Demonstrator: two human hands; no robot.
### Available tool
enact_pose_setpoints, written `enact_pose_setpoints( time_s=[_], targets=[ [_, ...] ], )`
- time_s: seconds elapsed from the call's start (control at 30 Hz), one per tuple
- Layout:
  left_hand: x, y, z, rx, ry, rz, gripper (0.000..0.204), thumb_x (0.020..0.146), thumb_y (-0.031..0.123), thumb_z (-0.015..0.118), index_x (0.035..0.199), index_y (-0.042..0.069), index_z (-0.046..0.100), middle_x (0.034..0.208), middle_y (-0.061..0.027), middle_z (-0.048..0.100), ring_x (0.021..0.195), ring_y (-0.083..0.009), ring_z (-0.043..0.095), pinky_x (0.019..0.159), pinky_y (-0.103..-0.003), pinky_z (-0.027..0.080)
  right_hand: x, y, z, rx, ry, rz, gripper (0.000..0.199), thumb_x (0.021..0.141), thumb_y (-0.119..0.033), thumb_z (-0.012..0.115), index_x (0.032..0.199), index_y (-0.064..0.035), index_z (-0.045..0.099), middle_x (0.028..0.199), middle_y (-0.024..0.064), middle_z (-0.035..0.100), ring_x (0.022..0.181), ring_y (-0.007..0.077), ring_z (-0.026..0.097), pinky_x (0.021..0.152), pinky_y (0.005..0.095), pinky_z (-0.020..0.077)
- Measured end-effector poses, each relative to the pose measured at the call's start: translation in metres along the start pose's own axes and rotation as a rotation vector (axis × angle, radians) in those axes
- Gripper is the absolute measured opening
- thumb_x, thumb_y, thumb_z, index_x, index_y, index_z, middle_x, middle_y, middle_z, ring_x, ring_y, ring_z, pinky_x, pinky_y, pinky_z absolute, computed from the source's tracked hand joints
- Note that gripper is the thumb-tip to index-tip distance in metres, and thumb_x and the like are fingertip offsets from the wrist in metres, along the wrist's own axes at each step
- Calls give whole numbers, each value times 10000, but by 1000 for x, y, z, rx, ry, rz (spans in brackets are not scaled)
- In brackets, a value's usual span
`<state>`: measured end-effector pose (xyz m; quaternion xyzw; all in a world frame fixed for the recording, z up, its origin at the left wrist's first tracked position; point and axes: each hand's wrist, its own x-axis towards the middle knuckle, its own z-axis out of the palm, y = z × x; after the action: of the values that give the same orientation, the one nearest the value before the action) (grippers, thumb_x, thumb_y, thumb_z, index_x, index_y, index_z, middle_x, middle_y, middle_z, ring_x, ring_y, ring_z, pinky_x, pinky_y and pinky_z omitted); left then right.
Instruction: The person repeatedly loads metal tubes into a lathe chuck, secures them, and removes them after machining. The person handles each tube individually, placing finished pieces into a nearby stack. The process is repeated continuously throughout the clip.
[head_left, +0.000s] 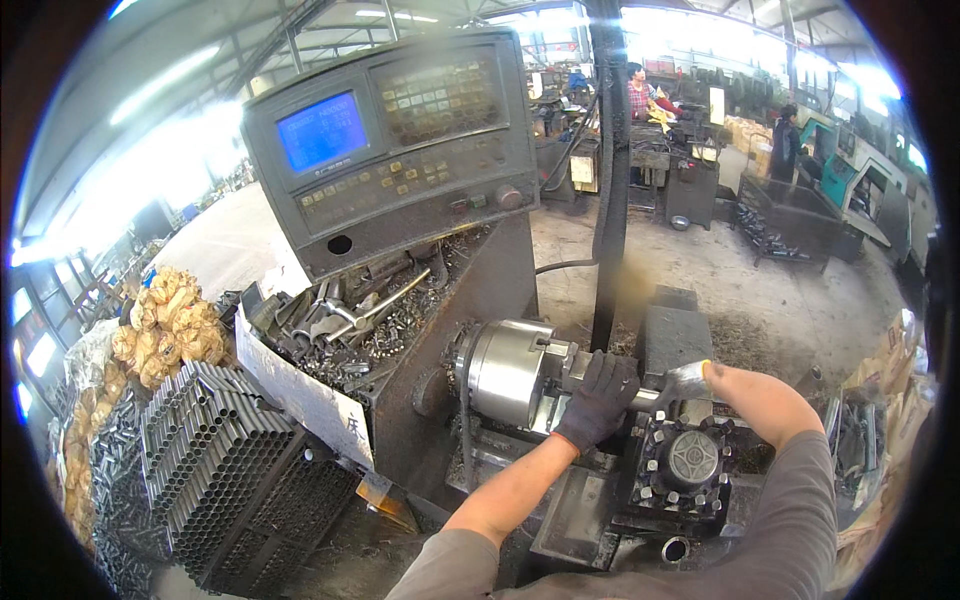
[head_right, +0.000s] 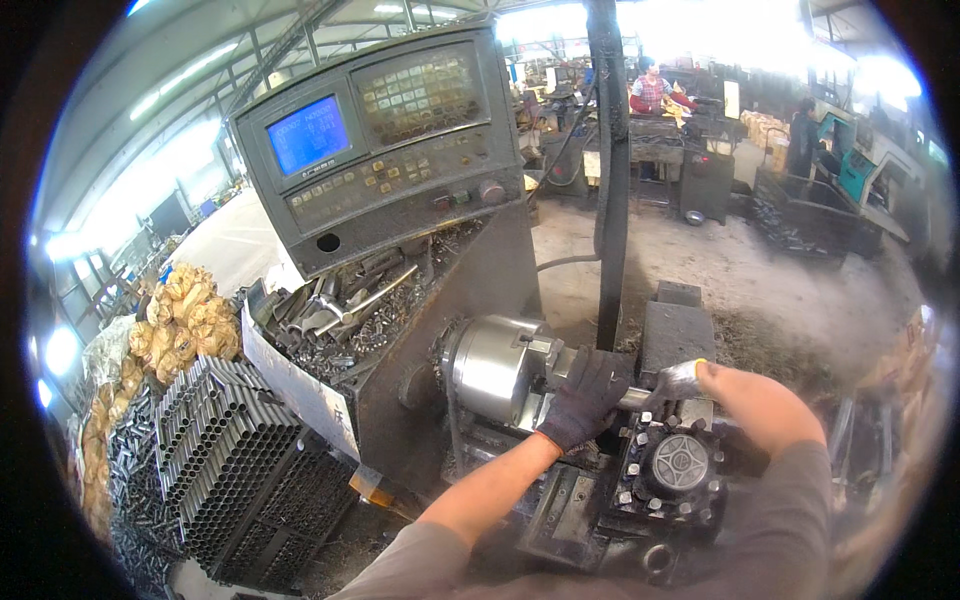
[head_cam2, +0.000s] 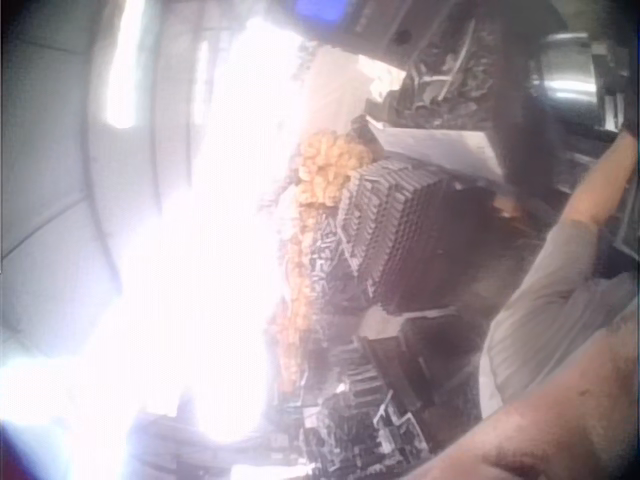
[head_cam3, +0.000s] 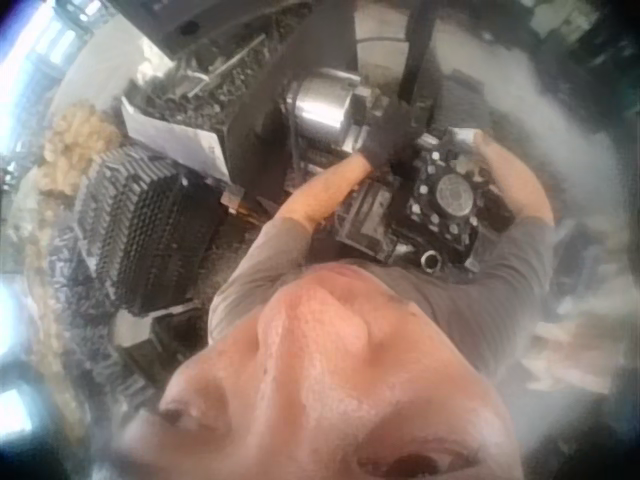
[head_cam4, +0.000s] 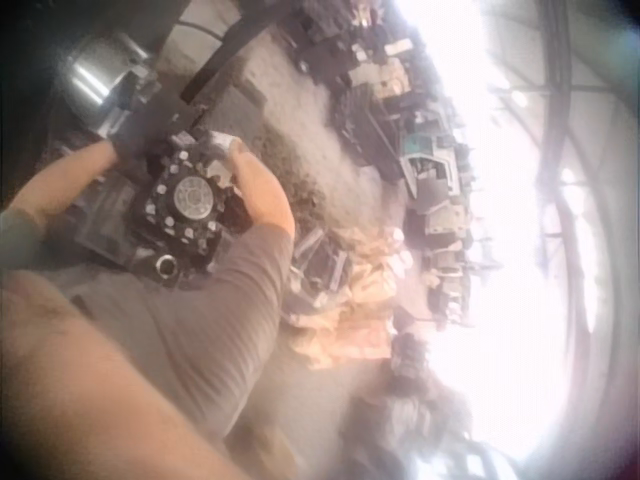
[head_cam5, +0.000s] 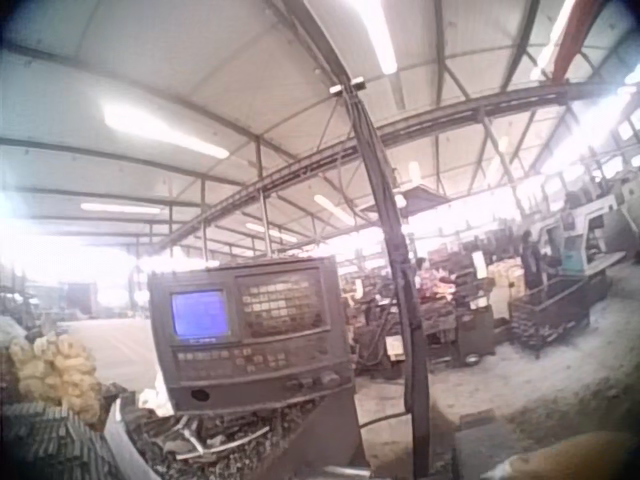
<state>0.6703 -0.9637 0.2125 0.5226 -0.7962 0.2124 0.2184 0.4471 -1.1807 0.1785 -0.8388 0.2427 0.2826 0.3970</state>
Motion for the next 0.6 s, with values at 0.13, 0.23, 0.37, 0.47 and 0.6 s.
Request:
enact_pose_setpoints(
  time_s=[0.13,0.23,0.37,0.47,0.6],
  targets=[
    [0,4,-6,-52,44,-26,666,799,273,762,1398,62,564,1447,-226,530,1438,-443,432,1272,-618,269,2,-9,-28,-352,-188,-277,358,1057,-262,545,1293,-8,635,1261,203,655,1169,286,633,1048,429,485],
    [4,6,-10,-135,15,-89,614,808,223,737,1379,53,588,1459,-229,521,1449,-444,422,1274,-617,270,-8,-20,-17,-529,-59,-298,271,988,-278,674,1074,-30,740,1000,200,734,936,288,704,856,437,549],
    [8,5,-8,-202,-117,-152,626,780,172,737,1387,82,613,1449,-238,527,1440,-458,432,1266,-604,289,-104,-18,32,-325,581,57,293,820,-302,844,900,-39,741,787,176,721,742,329,690,645,470,526],
    [3,4,0,-235,-88,-118,662,754,192,744,1397,100,618,1439,-237,545,1425,-455,456,1249,-613,310,-187,-24,84,-154,1090,142,328,853,-256,790,1084,-35,716,846,147,751,721,292,687,663,442,544],
    [-2,5,11,59,-91,-66,604,814,324,732,1384,152,629,1531,-194,515,1505,-418,411,1259,-635,265,-285,-45,229,-29,1675,285,578,806,-253,807,1305,-6,655,924,147,758,745,228,687,730,406,574]
  ],
)
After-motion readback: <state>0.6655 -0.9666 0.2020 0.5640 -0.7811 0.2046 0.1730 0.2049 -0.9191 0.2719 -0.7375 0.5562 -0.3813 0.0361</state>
